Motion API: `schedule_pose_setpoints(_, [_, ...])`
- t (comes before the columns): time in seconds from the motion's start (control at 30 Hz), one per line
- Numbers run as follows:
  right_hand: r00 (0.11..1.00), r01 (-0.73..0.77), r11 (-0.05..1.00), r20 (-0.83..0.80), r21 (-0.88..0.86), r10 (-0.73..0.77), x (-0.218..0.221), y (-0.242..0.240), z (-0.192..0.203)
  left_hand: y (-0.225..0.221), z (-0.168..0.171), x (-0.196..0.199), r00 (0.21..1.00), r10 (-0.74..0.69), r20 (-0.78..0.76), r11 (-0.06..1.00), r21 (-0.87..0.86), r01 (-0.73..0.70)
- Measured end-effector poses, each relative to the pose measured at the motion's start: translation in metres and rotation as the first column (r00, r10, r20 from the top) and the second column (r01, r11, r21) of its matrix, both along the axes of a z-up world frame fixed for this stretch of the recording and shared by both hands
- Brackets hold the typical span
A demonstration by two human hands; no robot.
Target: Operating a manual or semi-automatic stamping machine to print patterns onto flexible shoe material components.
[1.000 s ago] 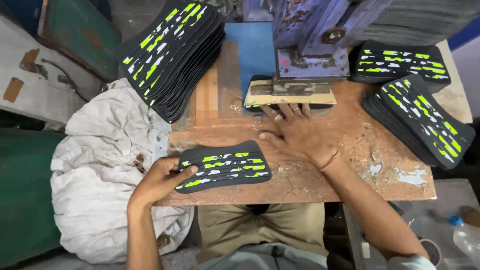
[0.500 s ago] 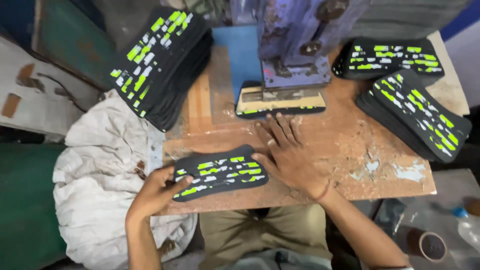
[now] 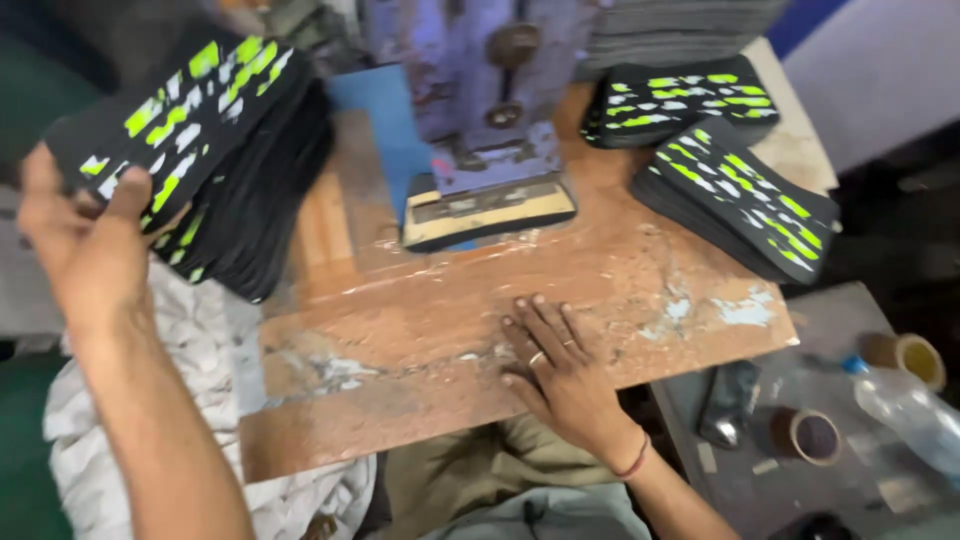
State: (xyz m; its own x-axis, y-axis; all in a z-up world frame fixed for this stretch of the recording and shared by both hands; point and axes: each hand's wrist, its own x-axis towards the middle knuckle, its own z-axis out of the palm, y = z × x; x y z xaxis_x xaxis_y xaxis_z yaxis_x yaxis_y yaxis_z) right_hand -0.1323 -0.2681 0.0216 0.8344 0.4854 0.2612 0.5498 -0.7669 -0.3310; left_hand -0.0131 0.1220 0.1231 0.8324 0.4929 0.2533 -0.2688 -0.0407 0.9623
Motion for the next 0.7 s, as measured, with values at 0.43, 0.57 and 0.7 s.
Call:
schedule_pose_setpoints(0.43, [0.82, 0.539, 0.806, -0.063, -0.245, -0.568, 0.082, -0.119, 0.014, -0.09, -0.113, -0.107, 0.974, -0.094, -0.207, 0.877, 0.445, 0.179])
schedule_pose_setpoints(0.57, [0.98, 0.195, 0.979, 0.053, -0.054, -0.192, 0.027, -0.042, 0.014, -0.105, -0.119, -0.108, 0.963, -0.077, -0.259, 0.881, 0.434, 0.187])
schedule_pose_setpoints(0.7, [0.996, 0.048, 0.998, 0.077, 0.049, -0.051, 0.023, -0.004, 0.006, -0.105, -0.114, -0.111, 0.968, -0.062, -0.243, 0.876, 0.451, 0.169])
